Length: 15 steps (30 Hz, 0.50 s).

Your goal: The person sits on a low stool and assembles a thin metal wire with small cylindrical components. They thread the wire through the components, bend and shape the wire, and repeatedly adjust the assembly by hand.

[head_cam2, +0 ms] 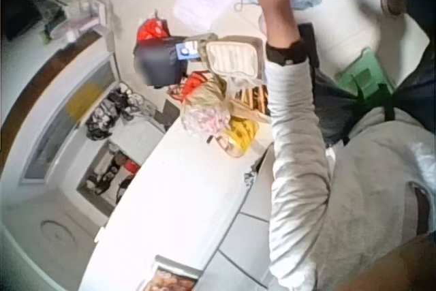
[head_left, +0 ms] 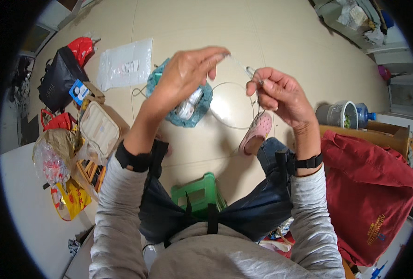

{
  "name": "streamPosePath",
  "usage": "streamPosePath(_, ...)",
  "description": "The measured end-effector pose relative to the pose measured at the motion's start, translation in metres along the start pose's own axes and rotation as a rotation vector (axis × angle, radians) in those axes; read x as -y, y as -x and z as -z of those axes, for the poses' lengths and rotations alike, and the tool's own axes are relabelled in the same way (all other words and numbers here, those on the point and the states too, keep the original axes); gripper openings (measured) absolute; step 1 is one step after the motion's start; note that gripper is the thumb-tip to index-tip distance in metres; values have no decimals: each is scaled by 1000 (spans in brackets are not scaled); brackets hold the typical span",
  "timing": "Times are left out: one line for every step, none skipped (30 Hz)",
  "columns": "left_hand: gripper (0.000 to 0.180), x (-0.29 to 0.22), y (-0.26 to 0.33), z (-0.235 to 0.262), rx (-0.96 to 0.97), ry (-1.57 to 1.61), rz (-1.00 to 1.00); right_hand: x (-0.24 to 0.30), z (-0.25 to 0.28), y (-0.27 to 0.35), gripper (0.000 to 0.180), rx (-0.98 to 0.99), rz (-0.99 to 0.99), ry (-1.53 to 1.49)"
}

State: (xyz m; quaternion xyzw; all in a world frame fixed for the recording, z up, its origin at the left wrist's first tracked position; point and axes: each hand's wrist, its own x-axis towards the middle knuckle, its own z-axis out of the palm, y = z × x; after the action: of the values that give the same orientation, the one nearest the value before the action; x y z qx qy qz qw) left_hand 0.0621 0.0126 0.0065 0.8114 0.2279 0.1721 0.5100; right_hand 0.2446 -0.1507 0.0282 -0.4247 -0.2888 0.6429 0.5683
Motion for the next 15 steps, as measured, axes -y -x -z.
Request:
streamPosePath(29, 1, 0, 0, -22, 7, 3, 0, 1, 2, 24, -10, -10, -14)
streamPosePath(29, 1, -2, 1, -48, 11, -5, 0, 2, 3, 24, -25, -9, -17)
streamPosePath(29, 2, -2, 1, -73, 13, -24, 0, 4, 3, 24, -41, -8, -18)
streamPosePath(29, 3, -2, 2, -89, 5, -1, -2, 4, 3, 24, -56, -7, -20)
streamPosePath(29, 2, -3, 3, -106, -2, 16, -2, 4, 3, 24, -51, 1, -20)
streamPosePath(29, 3, -4, 4, -122, -10, 33, -2, 4, 2, 24, -66, 15, -26)
streamPosePath(30, 6, -5, 5, -121, -8, 21, -4, 6, 1, 24, -82, 30, -33)
streamPosePath(31, 8, -5, 5, -65, 47, 61, -5, 7, -1, 24, -92, 48, -39)
streamPosePath(31, 10, -4, 5, -8, 102, 101, -6, 7, -3, 23, -112, 98, -90)
streamPosePath(31, 11, -3, 5, 48, 158, 140, -8, 8, -5, 22, -153, 135, -133)
streamPosePath(33, 9, -3, 5, 160, 165, 148, -9, 10, -6, 22, -199, 172, -173)
streamPosePath(33, 7, -2, 3, 188, 133, 169, -11, 12, -7, 21, -245, 210, -214)
streamPosePath(33, 3, 1, 0, 217, 101, 191, -12, 16, -6, 21, -240, 250, -252)
streamPosePath(33, 0, 2, -2, 244, 68, 214, -12, 18, -7, 21, -260, 268, -301)
streamPosePath(33, 11, 1, -8, 260, 51, 168, -13, 20, -8, 21, -281, 286, -349)
